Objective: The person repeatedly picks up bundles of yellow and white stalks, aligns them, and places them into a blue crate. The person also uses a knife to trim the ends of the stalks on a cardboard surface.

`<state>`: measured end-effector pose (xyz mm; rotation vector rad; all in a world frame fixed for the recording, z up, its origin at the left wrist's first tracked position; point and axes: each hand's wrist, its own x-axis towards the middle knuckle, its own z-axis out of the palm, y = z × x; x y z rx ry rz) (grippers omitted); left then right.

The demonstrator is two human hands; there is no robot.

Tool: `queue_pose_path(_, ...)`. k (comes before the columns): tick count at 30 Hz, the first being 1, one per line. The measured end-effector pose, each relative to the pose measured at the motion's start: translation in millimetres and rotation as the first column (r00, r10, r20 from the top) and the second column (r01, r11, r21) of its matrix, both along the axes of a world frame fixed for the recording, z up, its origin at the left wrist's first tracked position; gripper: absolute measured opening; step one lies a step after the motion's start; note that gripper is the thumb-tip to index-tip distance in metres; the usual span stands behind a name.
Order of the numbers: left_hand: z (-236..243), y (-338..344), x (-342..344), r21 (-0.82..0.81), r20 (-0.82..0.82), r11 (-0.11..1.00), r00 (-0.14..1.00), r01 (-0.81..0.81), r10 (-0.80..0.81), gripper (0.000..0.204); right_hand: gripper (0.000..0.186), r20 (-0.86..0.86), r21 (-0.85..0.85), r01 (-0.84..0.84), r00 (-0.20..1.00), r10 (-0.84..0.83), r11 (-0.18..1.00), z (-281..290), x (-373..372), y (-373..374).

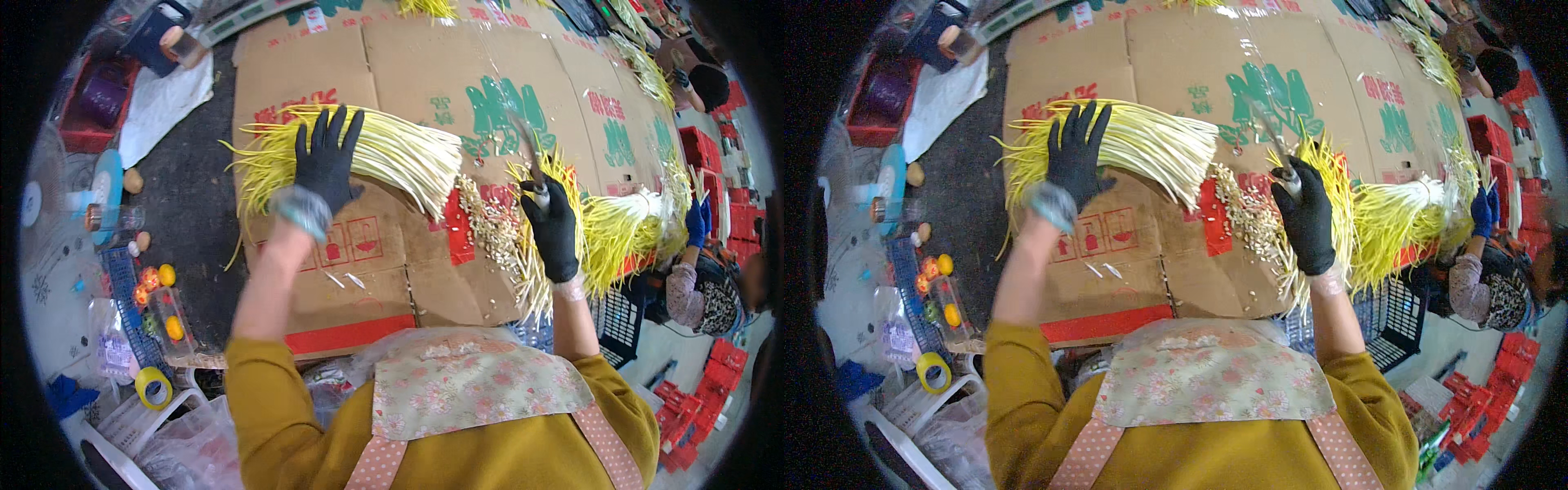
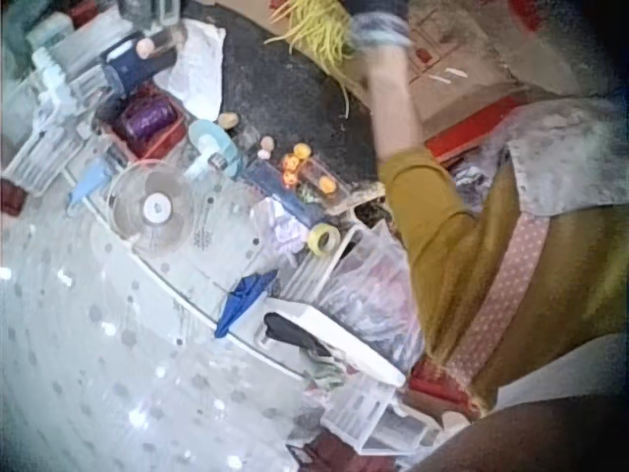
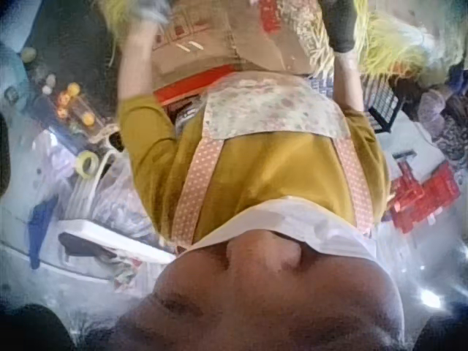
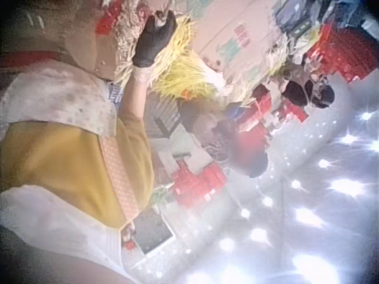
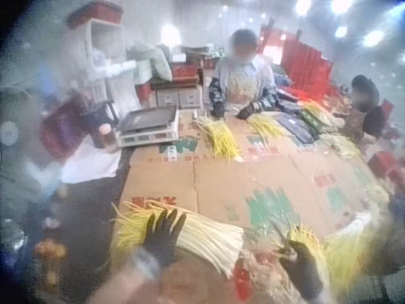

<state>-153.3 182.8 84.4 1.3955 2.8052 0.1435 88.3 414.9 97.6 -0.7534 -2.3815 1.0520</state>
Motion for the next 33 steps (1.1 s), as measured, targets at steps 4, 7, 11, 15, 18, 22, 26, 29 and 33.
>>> queue_pose_path(4,-28.3,-49.4,108.3,0.639,0.476,0.726,0.872,-0.253,-0.115,0.075,0.028,-0.122,-0.475,-0.153,0.987,0.107,0.867,-5.9,-13.2,-69.3)
queue_pose_path(7,-13.9,-51.2,187.9,0.374,0.917,0.596,0.187,-0.711,-0.353,0.054,0.034,-0.063,-0.791,-0.246,0.944,0.325,0.561,-33.7,-12.5,-139.3)
queue_pose_path(11,-52.4,-96.8,217.2,0.364,0.930,0.201,0.343,-0.910,-0.131,0.021,0.050,-0.116,-0.347,-0.632,0.762,0.637,0.693,-56.3,-27.8,-191.8)
queue_pose_path(15,-113.2,-222.4,188.0,0.352,0.916,-0.130,0.312,-0.927,0.251,0.032,0.057,0.069,0.322,-0.810,0.536,0.841,0.490,-82.9,-37.3,-226.6)
queue_pose_path(18,-91.3,-265.1,151.3,0.377,0.678,-0.067,0.226,-0.924,0.699,0.041,0.069,0.249,0.519,-0.848,0.267,0.931,0.104,-122.6,-34.7,-247.0)
queue_pose_path(22,-66.9,-271.3,114.1,0.306,0.473,0.187,0.320,-0.933,0.821,0.054,0.070,0.113,0.200,-0.824,0.556,0.823,0.530,-119.7,-47.5,-183.4)
queue_pose_path(26,-81.0,-276.6,114.2,0.538,0.434,0.028,0.305,-0.843,0.848,0.049,0.065,0.375,0.286,-0.626,0.770,0.516,0.726,-81.3,-8.5,-96.0)
queue_pose_path(29,-141.1,-281.1,93.7,0.658,0.311,0.216,0.521,-0.722,0.795,0.051,0.056,0.493,0.489,-0.487,0.839,0.231,0.724,-87.2,37.5,-48.5)
queue_pose_path(33,-71.9,-118.4,75.3,0.706,0.252,0.484,0.823,-0.516,0.509,0.053,0.054,0.247,0.490,-0.168,0.968,0.048,0.856,-51.1,29.1,-64.4)
